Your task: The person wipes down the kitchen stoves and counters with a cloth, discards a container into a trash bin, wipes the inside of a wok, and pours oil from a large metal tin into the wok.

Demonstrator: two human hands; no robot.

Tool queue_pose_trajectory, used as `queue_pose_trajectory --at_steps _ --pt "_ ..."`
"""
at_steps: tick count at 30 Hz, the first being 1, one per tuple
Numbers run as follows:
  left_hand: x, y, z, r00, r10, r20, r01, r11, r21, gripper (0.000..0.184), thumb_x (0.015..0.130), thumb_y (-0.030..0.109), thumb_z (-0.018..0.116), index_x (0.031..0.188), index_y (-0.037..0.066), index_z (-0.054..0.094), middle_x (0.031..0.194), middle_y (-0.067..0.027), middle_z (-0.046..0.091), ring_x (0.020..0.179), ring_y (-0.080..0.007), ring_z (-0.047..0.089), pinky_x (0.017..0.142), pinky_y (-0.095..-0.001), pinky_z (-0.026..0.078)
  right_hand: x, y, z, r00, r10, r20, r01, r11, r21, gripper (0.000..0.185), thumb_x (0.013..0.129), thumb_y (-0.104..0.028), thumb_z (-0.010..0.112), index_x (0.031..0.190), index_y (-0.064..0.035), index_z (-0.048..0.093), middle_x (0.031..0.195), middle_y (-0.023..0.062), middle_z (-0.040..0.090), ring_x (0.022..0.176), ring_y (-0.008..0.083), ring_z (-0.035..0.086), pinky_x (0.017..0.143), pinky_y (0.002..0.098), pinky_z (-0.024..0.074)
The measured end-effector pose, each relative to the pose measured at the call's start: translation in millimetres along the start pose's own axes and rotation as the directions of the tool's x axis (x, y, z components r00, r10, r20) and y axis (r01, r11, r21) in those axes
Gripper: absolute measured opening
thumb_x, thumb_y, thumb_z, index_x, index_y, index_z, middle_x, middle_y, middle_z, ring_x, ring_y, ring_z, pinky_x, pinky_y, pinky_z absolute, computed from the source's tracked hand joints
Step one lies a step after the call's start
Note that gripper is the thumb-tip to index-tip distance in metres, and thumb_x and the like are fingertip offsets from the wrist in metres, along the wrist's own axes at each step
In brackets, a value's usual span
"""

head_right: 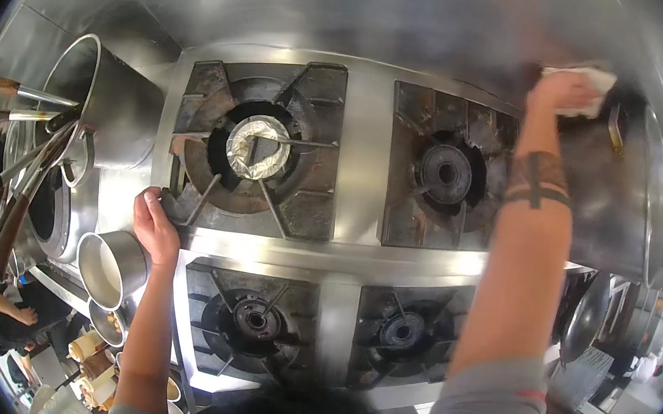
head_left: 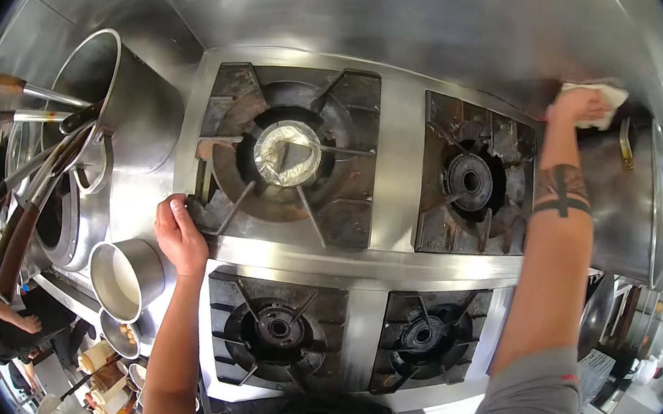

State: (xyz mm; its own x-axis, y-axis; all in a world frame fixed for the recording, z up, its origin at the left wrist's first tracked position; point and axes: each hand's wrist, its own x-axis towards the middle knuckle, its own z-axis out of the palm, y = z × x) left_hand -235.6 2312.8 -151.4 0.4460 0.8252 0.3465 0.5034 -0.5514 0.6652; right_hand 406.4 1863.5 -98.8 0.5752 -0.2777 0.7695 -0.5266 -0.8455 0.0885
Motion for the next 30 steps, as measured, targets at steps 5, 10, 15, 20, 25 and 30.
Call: queue_pose_trajectory --at_steps 5,10,15,20,25,30 --pt "0.5 -2.6 -5.7 0.999 0.028 0.034 -0.029 0.999 0.043 0.029 0.107 0.023 0.044 0.103 0.003 0.065 0.096 -0.0154 0.065 0.089 -0.0382 0.059 0.082 -0.0461 0.044 -152.9 -120.2 -212.1 0.446 0.310 0.839 -0.864 -0.097 0.495 0.055 0.107 -0.025 0.030 0.155 -0.0004 0.021 0.160 0.0230 0.025 0.147 0.0436 0.029 0.121 0.0469 0.0353" --pt "1.5 -4.2 -8.3 0.999 0.032 0.033 -0.034 0.998 0.055 0.025 0.105 0.023 0.045 0.101 0.008 0.065 0.095 -0.0135 0.064 0.089 -0.0378 0.059 0.081 -0.0463 0.043 -270.4 -249.9 -405.3 0.202 0.102 0.974 -0.979 -0.011 0.204 0.072 0.109 -0.045 0.019 0.159 0.0049 0.009 0.165 0.0314 0.006 0.153 0.0443 0.013 0.125 0.0545 0.0169" --pt "1.9 -2.8 -13.4 0.999 0.032 0.015 -0.033 0.998 0.051 0.024 0.103 0.023 0.048 0.098 0.007 0.066 0.092 -0.0140 0.064 0.089 -0.0371 0.059 0.080 -0.0475 0.043 -340.6 -323.2 -500.5 -0.232 -0.430 0.872 -0.783 -0.450 -0.430 0.063 0.106 -0.042 0.032 0.149 0.0046 0.037 0.153 0.0256 0.042 0.137 0.0391 0.047 0.110 0.0563 0.0407" --pt "3.7 -8.6 -17.0 0.998 0.064 -0.023 -0.063 0.998 0.026 0.022 0.102 0.024 0.051 0.095 0.009 0.066 0.090 -0.0126 0.064 0.086 -0.0357 0.059 0.077 -0.0462 0.042 -314.8 -291.9 -509.8 0.392 -0.872 -0.293 -0.799 -0.165 -0.578 0.025 0.095 -0.014 0.049 0.107 0.0034 0.061 0.105 0.0243 0.068 0.097 0.0445 0.069 0.095 0.0597 0.0552" --pt "2.8 -12.5 -21.1 0.993 0.049 -0.111 -0.063 0.989 -0.133 0.016 0.101 0.019 0.053 0.103 0.006 0.062 0.099 -0.0123 0.064 0.091 -0.0350 0.059 0.081 -0.0452 0.043 -235.7 -174.4 -541.4 0.674 -0.716 0.180 -0.737 -0.667 0.109 0.041 0.105 -0.036 0.049 0.125 -0.0020 0.059 0.122 0.0171 0.066 0.116 0.0303 0.063 0.098 0.0467 0.0520" --pt "-19.0 -23.3 -41.7 0.973 -0.046 -0.225 -0.065 0.885 -0.461 0.008 0.098 0.005 0.056 0.105 0.001 0.058 0.101 -0.0160 0.061 0.093 -0.0358 0.056 0.086 -0.0426 0.044 -272.1 -178.9 -542.4 0.672 -0.732 -0.114 -0.193 -0.321 0.927 0.042 0.102 -0.023 0.049 0.142 -0.0098 0.054 0.129 0.0090 0.069 0.104 0.0296 0.069 0.094 0.0388 0.0539"
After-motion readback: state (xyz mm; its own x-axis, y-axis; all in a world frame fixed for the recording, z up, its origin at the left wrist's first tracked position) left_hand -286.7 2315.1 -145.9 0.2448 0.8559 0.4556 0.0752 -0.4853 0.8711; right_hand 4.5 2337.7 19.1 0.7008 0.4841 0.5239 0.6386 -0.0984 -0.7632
